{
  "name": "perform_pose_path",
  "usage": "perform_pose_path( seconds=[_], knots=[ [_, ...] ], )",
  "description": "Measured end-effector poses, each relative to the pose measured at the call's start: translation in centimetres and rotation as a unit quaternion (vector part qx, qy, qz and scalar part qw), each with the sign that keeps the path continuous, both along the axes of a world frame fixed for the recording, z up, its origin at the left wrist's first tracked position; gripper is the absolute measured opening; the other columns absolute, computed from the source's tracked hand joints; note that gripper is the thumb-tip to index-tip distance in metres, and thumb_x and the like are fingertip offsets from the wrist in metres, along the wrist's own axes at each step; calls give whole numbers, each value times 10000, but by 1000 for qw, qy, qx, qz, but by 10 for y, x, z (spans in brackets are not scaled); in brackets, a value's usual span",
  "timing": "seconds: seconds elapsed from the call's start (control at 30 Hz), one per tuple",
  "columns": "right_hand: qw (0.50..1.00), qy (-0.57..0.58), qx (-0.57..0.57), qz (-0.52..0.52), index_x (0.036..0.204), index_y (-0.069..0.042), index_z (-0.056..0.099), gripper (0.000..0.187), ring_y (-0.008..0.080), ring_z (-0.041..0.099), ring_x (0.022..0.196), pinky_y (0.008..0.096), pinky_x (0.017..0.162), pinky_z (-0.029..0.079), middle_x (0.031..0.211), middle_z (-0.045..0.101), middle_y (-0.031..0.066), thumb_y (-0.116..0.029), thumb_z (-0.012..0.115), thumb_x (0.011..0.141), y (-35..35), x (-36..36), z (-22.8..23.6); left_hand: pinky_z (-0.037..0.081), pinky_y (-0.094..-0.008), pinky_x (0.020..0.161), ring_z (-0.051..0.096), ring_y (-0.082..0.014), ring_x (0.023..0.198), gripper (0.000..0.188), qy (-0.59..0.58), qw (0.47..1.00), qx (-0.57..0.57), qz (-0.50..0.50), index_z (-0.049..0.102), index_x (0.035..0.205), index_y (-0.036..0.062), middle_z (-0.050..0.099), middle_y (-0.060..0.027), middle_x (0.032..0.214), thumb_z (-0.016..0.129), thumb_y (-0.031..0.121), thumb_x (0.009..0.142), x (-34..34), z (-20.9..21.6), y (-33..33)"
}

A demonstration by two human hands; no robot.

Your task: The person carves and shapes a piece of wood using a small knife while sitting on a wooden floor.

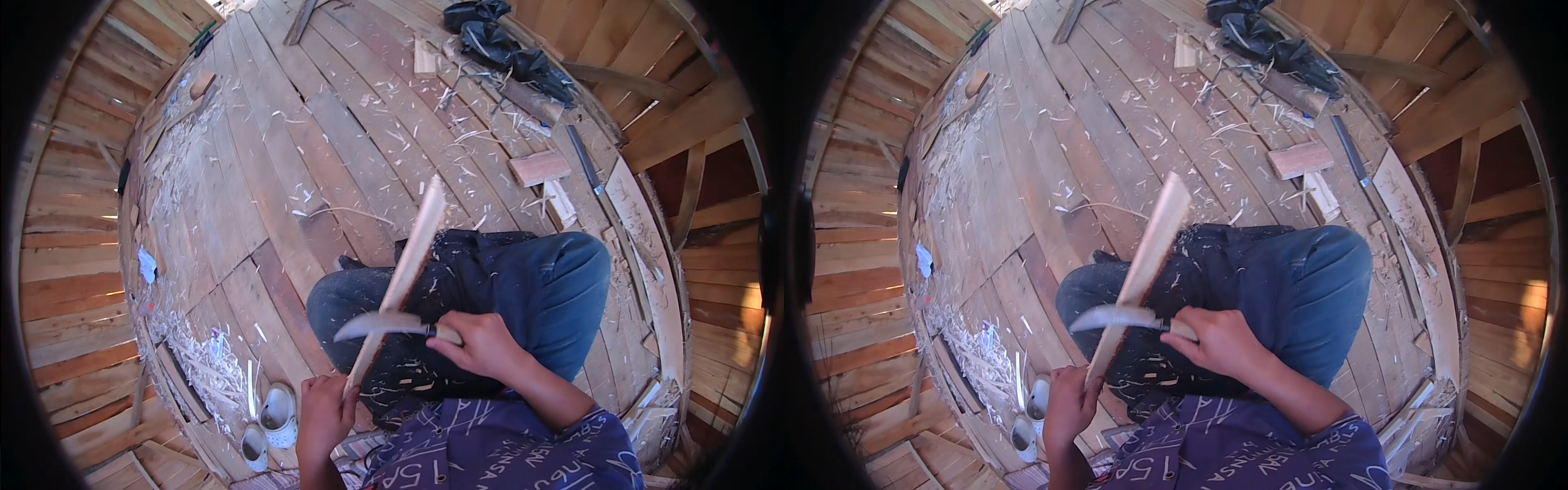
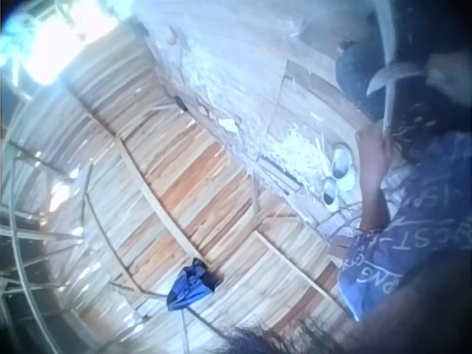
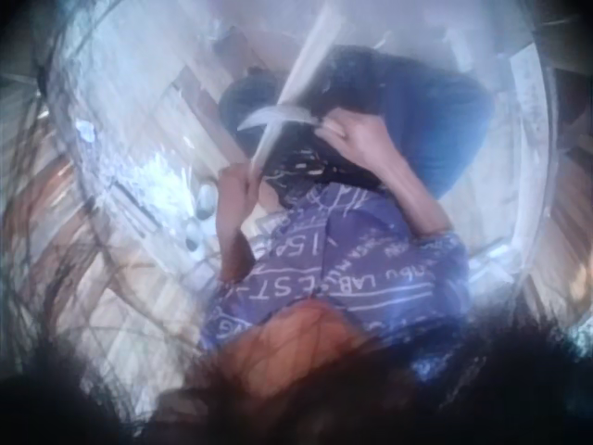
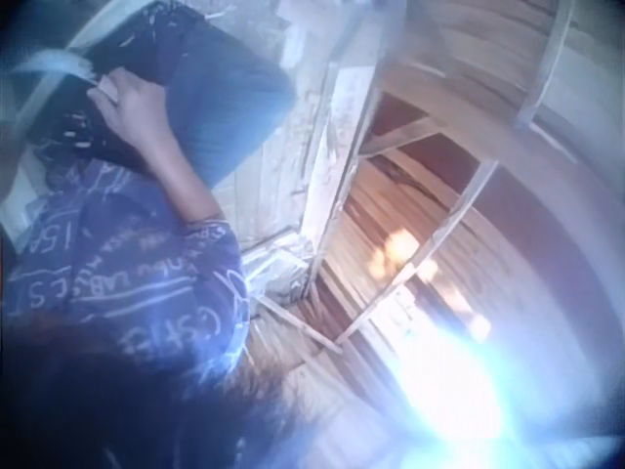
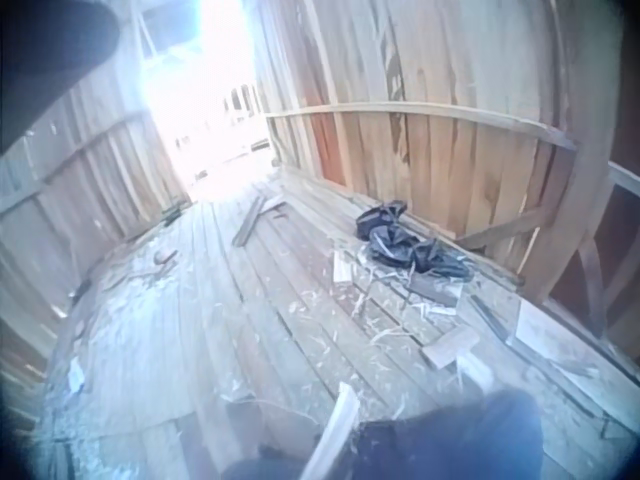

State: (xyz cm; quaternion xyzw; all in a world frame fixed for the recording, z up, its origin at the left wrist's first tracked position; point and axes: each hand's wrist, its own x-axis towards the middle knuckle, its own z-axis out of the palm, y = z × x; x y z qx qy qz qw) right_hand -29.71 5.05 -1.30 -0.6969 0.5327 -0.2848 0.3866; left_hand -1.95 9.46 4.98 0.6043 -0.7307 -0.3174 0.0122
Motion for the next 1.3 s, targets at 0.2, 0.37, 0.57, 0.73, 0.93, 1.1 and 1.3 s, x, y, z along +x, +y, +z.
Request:
perform_pose_path(
  seconds=[0.2, 0.37, 0.57, 0.73, 0.93, 1.1, 1.3],
  knots=[
    [996, 52, -73, -9, 858, -58, 650, 328, 293, 645, 632, 379, 554, 507, 712, 627, 97, -367, 746, 805, -1, 3, -10, 422, -446, 719, 552, -385, 782, 193, 56, 997, 45, 37, 635, 966, 7, 578, -190, 768, 626, 187, 896, 6, -21, -2],
    [988, 99, -101, -64, 823, -77, 633, 313, 280, 628, 606, 370, 534, 491, 689, 600, 91, -357, 767, 779, -27, -13, -22, 463, -439, 650, 577, -365, 773, 219, 140, 985, 70, 79, 631, 990, -15, 560, -192, 816, 597, 190, 924, -2, -44, -2],
    [987, 105, -101, 65, 849, -66, 625, 266, 295, 629, 577, 377, 508, 486, 682, 620, 106, -299, 750, 815, -21, -5, -20, 431, -449, 727, 534, -395, 823, 191, 159, 979, 93, 85, 654, 1012, 9, 592, -221, 830, 612, 152, 892, 1, -53, -3],
    [964, 90, -73, -239, 899, -40, 623, 208, 354, 644, 588, 410, 504, 489, 667, 630, 176, -210, 727, 841, -59, -27, -18, 434, -447, 729, 533, -392, 818, 213, 150, 983, 71, 80, 659, 1038, 11, 582, -219, 841, 636, 149, 878, 1, -56, -4],
    [991, 124, -55, 11, 926, -59, 624, 277, 335, 657, 656, 413, 576, 523, 807, 664, 153, -277, 742, 802, -41, -15, -13, 457, -415, 669, 534, -351, 795, 234, 134, 987, 65, 54, 643, 1059, -14, 550, -199, 872, 636, 152, 894, 7, -59, -1],
    [981, 82, -123, -124, 929, -54, 652, 309, 331, 656, 659, 402, 586, 526, 830, 672, 138, -275, 784, 757, -57, -34, -28, 464, -394, 634, 533, -337, 765, 231, 147, 987, 49, 53, 641, 1056, -20, 531, -194, 856, 632, 153, 903, 5, -63, -5],
    [962, 89, -70, -247, 929, -38, 654, 324, 353, 658, 638, 410, 572, 523, 730, 655, 167, -308, 770, 793, -62, -46, -24, 517, -352, 562, 550, -313, 746, 248, 117, 992, 31, 20, 641, 1067, -27, 527, -189, 853, 637, 162, 908, 7, -63, -4]
  ],
)
